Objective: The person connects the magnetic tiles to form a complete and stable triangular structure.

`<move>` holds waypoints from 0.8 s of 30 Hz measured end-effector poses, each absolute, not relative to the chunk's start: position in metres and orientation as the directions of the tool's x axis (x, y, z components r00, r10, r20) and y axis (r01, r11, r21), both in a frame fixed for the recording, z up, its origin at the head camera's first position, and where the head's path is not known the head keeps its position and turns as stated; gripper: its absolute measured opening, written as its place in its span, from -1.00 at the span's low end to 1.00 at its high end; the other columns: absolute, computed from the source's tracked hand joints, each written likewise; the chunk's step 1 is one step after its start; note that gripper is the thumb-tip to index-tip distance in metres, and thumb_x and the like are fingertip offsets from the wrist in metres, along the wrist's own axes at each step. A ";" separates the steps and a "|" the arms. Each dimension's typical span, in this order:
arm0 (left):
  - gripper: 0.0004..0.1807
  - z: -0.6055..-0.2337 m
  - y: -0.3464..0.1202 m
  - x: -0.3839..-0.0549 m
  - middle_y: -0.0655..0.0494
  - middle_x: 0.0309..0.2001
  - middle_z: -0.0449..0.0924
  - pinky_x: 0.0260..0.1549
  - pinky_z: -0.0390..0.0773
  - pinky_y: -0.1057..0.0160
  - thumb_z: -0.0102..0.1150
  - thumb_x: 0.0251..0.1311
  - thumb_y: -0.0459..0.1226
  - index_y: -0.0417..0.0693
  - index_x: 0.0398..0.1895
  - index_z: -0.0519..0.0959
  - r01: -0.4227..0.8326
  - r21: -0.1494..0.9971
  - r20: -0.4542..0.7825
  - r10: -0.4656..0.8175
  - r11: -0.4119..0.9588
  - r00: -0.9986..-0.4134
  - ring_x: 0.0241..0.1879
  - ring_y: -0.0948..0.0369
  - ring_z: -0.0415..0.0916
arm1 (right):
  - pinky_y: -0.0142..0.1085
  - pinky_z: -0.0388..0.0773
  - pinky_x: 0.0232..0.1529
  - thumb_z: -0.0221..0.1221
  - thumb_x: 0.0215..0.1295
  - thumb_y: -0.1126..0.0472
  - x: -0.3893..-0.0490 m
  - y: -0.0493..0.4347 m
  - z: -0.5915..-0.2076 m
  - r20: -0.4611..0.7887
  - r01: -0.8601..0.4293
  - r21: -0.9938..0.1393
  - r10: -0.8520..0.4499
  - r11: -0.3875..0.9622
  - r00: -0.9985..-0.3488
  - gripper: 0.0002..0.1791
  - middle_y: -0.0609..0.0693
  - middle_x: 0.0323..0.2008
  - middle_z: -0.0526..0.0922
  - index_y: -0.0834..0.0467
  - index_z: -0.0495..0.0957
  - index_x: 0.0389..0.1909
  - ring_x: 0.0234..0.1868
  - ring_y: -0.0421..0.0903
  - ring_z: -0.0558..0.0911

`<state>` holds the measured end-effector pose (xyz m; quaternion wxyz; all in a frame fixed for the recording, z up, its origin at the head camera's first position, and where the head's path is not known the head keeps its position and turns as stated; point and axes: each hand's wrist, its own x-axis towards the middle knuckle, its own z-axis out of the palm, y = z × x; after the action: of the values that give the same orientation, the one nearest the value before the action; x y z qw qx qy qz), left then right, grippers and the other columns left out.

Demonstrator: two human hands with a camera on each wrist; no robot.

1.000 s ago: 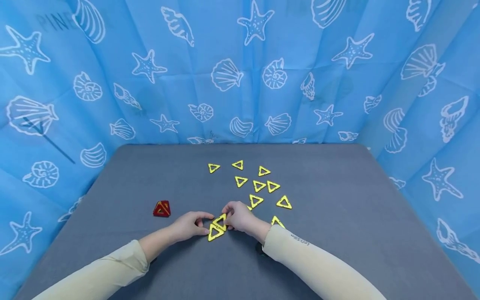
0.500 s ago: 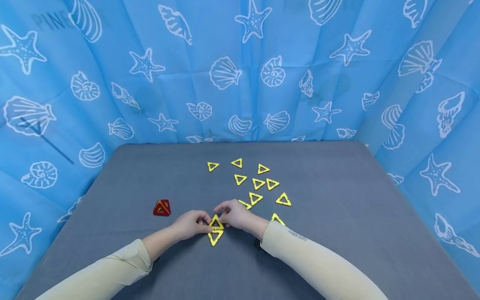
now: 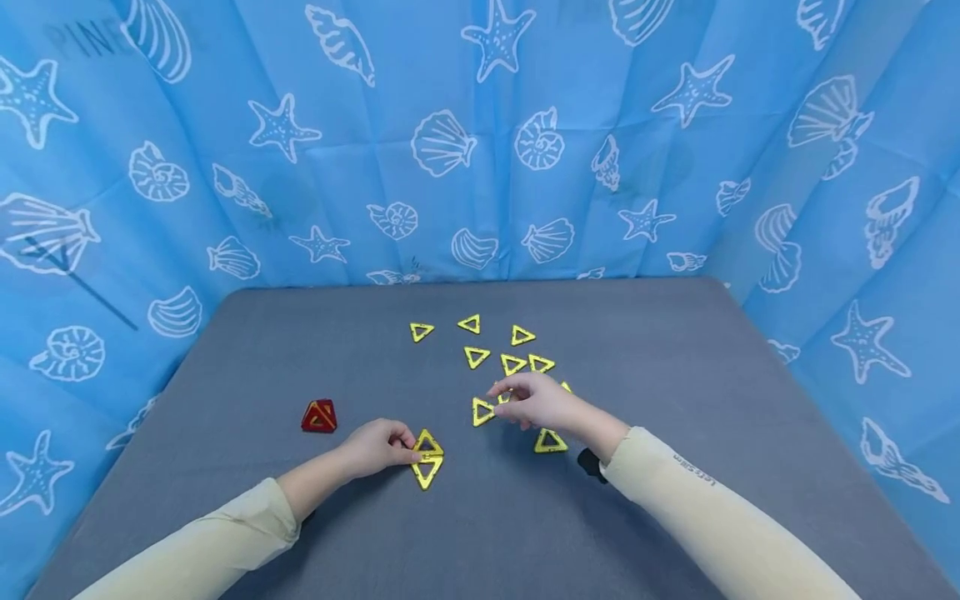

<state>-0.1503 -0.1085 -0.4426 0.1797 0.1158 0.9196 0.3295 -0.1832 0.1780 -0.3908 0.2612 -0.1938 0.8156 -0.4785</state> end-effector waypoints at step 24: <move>-0.81 -0.439 -0.108 -0.153 0.19 -0.49 0.45 -0.48 0.27 0.28 0.38 0.14 -0.17 -0.04 -0.47 0.58 0.035 0.628 -0.317 0.297 0.777 -0.901 -0.50 0.25 0.31 | -0.35 0.38 -0.34 0.32 0.19 0.36 -0.195 0.251 -0.422 -0.330 -0.216 -0.821 -0.748 0.529 -0.576 -0.34 0.06 -0.33 0.44 0.34 0.36 0.32 -0.42 -0.14 0.38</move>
<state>-0.1535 -0.1084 -0.4387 0.2036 0.0900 0.9204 0.3213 -0.1950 0.2514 -0.4223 0.3486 -0.3006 0.8018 -0.3812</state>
